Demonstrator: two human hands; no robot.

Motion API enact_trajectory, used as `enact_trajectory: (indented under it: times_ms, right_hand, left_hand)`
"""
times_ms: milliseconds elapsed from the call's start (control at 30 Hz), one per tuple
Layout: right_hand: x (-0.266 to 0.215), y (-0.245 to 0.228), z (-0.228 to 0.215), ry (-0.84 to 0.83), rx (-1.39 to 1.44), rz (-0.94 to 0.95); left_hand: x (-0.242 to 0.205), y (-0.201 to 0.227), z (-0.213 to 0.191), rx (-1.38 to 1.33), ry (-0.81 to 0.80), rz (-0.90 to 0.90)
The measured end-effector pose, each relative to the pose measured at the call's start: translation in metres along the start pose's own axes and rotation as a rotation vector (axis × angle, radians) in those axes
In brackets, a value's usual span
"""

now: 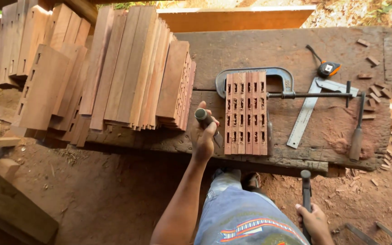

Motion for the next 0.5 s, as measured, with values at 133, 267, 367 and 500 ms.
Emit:
enact_trajectory:
  times_ms: [133,267,367,500]
  right_hand:
    - [-0.017,-0.012,0.012,0.101,-0.225,0.081]
    - [0.003,0.014,0.002,0.089,-0.185,0.039]
    - [-0.010,0.005,0.014,0.143,-0.230,0.071]
    - [-0.025,-0.024,0.050,0.192,-0.285,0.140]
  left_hand:
    - [0.008,0.010,0.013,0.140,-0.174,0.062]
    - [0.018,-0.006,0.007,0.263,-0.165,0.073]
    - [0.022,-0.035,-0.007,0.142,-0.010,-0.069]
    - [0.026,-0.052,-0.022,0.013,0.037,-0.007]
Point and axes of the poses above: each hand's wrist, its own x-axis towards the middle knuckle, its own z-axis out of the palm, y = z × x, the point moved 4 cm from there along x, towards the middle knuckle, and after that the axes turned 13 degrees about -y, right-handed, at the moved point
